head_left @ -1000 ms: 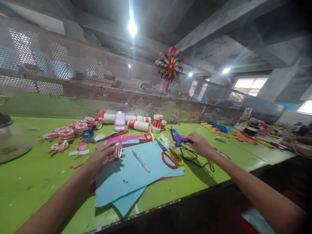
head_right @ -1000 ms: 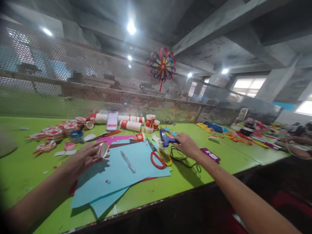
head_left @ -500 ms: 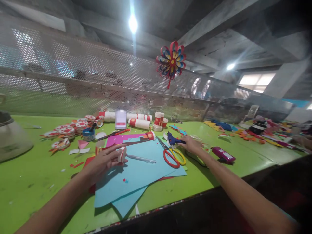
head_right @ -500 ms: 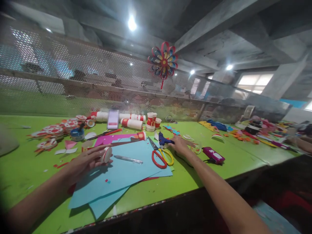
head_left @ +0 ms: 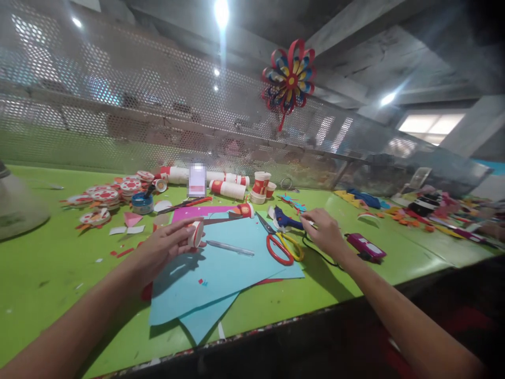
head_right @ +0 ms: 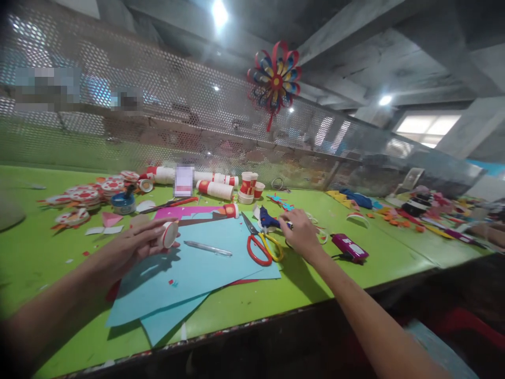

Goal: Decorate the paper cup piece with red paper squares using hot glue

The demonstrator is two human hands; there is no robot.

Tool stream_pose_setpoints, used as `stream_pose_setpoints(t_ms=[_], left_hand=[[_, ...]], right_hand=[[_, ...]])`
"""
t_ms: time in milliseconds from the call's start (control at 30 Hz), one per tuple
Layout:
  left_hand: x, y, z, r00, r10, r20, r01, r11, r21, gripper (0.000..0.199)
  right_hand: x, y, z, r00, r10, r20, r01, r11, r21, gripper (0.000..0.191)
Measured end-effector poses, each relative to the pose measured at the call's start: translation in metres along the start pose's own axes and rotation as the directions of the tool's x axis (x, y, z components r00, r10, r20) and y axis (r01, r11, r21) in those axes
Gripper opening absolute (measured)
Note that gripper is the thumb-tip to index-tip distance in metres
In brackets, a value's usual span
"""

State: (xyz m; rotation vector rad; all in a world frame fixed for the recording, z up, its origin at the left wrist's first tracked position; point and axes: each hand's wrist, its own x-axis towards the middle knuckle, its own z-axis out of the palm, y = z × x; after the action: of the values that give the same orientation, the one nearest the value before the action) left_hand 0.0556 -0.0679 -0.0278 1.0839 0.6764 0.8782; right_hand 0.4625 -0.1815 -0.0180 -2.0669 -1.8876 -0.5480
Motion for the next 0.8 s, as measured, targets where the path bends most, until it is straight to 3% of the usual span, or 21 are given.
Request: stream_pose_setpoints(t_ms=[133, 200, 367, 600, 800], left_hand=[[-0.001, -0.001, 0.002, 1.000, -0.024, 0.010, 0.024, 0.998, -0.053, 0.039], [-0.003, 0.000, 0.003, 0.999, -0.017, 0.046, 0.021, 0.996, -0.090, 0.038], [-0.007, 0.001, 0.002, 0.990, 0.014, 0.143, 0.006, 0.990, -0.139, 0.038], [-0.010, 0.004, -0.002, 0.973, 0.057, 0.223, -0.028, 0.991, -0.134, 0.049], [-0.015, 0.009, 0.002, 0.966, 0.053, 0.255, -0.011, 0.987, -0.161, 0.054]], right_hand=[[-0.026, -0.040, 0.008, 0.974, -0.139, 0.177, 0.132, 0.990, 0.048, 0.026], [-0.030, -0.050, 0.017, 0.953, -0.141, 0.270, 0.131, 0.990, 0.057, 0.025], [-0.010, -0.045, 0.033, 0.902, -0.012, 0.431, -0.018, 0.998, 0.064, 0.028], [0.012, -0.051, 0.030, 0.792, 0.153, 0.592, -0.260, 0.961, 0.099, 0.031], [0.008, -0.052, 0.021, 0.784, 0.183, 0.593, -0.369, 0.906, 0.209, 0.031]])
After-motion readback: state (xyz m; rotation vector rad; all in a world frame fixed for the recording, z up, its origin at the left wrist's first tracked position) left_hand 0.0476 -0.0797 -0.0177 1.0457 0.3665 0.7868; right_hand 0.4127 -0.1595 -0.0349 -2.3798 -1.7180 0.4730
